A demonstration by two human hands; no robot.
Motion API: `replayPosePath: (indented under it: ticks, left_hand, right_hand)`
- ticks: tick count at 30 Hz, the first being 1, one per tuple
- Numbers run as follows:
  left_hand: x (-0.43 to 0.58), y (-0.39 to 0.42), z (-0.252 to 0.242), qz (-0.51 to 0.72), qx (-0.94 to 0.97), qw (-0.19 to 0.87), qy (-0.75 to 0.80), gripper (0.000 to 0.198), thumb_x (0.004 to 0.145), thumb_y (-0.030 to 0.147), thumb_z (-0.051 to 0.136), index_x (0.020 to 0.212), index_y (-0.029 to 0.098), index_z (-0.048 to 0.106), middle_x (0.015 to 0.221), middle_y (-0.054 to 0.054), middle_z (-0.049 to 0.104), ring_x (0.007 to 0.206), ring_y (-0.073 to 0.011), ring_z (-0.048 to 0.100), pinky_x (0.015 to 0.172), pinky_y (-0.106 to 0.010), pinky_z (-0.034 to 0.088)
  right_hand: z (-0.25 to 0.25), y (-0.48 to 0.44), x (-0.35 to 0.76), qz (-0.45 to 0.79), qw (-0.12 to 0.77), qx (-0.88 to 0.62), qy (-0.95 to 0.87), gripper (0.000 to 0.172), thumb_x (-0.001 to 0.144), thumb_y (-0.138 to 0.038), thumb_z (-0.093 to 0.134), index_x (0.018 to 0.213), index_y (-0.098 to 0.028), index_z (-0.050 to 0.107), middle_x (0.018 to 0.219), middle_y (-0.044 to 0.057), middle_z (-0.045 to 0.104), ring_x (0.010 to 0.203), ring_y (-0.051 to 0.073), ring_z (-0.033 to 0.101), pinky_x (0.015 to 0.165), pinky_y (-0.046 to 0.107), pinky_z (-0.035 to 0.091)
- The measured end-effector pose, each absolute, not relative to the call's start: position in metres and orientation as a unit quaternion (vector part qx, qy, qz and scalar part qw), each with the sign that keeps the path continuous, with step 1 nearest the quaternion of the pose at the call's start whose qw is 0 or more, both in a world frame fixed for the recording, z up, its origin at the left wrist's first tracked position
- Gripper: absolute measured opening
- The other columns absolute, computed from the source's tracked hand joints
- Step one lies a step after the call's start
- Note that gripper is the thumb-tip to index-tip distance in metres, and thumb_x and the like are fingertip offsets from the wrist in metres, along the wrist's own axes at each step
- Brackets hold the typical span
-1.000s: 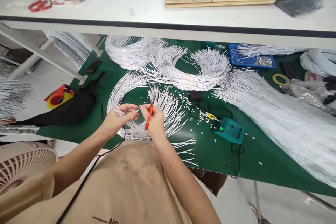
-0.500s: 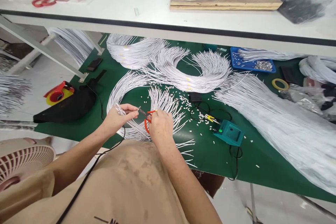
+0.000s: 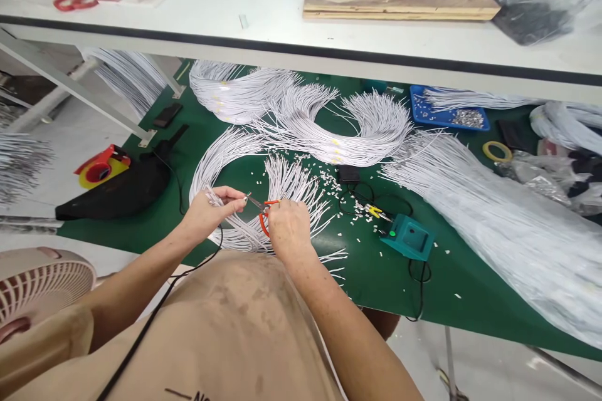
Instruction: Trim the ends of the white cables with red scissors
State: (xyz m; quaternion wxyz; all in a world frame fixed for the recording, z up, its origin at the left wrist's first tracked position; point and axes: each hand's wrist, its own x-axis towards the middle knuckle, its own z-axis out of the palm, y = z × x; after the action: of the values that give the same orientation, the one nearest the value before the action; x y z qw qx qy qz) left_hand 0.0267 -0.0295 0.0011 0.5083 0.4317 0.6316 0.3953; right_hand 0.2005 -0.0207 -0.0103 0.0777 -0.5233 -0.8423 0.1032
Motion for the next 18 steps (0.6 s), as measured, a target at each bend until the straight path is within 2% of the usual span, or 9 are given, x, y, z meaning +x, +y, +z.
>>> replayPosePath:
  ticks: [3, 7, 10, 13, 16, 18]
  left_hand:
    - [0.026, -0.028, 0.004, 0.390, 0.440, 0.510, 0.627, 0.028, 0.063, 0.035, 0.069, 0.080, 0.013, 0.065, 0.064, -0.003, 0.064, 0.062, -0.0150, 0.059, 0.060, -0.027, 0.044]
    - [0.027, -0.027, 0.006, 0.389, 0.445, 0.540, 0.600, 0.029, 0.064, 0.035, 0.069, 0.082, 0.014, 0.063, 0.068, -0.003, 0.064, 0.064, -0.0149, 0.060, 0.062, -0.027, 0.045]
    - [0.027, -0.025, 0.004, 0.394, 0.437, 0.567, 0.576, 0.033, 0.064, 0.033, 0.070, 0.089, 0.014, 0.059, 0.074, -0.004, 0.066, 0.068, -0.0161, 0.062, 0.064, -0.028, 0.047]
    - [0.023, -0.024, 0.000, 0.398, 0.420, 0.595, 0.557, 0.040, 0.061, 0.029, 0.073, 0.094, 0.015, 0.057, 0.088, -0.008, 0.067, 0.081, -0.0193, 0.063, 0.074, -0.033, 0.047]
    - [0.020, -0.023, -0.002, 0.400, 0.401, 0.618, 0.545, 0.043, 0.058, 0.025, 0.075, 0.096, 0.014, 0.057, 0.098, -0.011, 0.065, 0.092, -0.0214, 0.061, 0.083, -0.037, 0.045]
    - [0.020, -0.023, -0.003, 0.398, 0.399, 0.622, 0.543, 0.044, 0.057, 0.023, 0.074, 0.098, 0.015, 0.057, 0.097, -0.011, 0.065, 0.090, -0.0212, 0.062, 0.082, -0.037, 0.046]
  right_hand:
    - [-0.014, -0.017, 0.199, 0.207, 0.161, -0.554, -0.790, 0.029, 0.084, -0.031, 0.046, 0.069, -0.014, 0.065, 0.070, 0.009, 0.063, 0.067, 0.018, 0.056, 0.063, 0.030, 0.033]
    - [-0.016, -0.009, 0.185, 0.482, 0.341, -0.545, -0.595, 0.026, 0.076, -0.041, 0.054, 0.078, -0.018, 0.067, 0.072, 0.002, 0.064, 0.067, 0.015, 0.056, 0.062, 0.026, 0.039]
    - [-0.016, -0.005, 0.174, 0.594, 0.391, -0.479, -0.515, 0.027, 0.072, -0.041, 0.058, 0.077, -0.017, 0.067, 0.066, 0.001, 0.062, 0.065, 0.014, 0.056, 0.064, 0.026, 0.042]
    - [-0.013, -0.005, 0.174, 0.539, 0.435, -0.508, -0.513, 0.024, 0.072, -0.038, 0.058, 0.076, -0.016, 0.065, 0.069, 0.001, 0.060, 0.065, 0.014, 0.054, 0.065, 0.027, 0.042]
    - [-0.005, -0.007, 0.179, 0.341, 0.497, -0.592, -0.535, 0.022, 0.075, -0.033, 0.055, 0.087, -0.017, 0.063, 0.083, 0.005, 0.058, 0.078, 0.016, 0.053, 0.074, 0.030, 0.041]
    - [0.002, -0.008, 0.178, 0.264, 0.493, -0.585, -0.587, 0.022, 0.077, -0.028, 0.052, 0.095, -0.018, 0.062, 0.089, 0.006, 0.057, 0.086, 0.017, 0.052, 0.080, 0.031, 0.038]
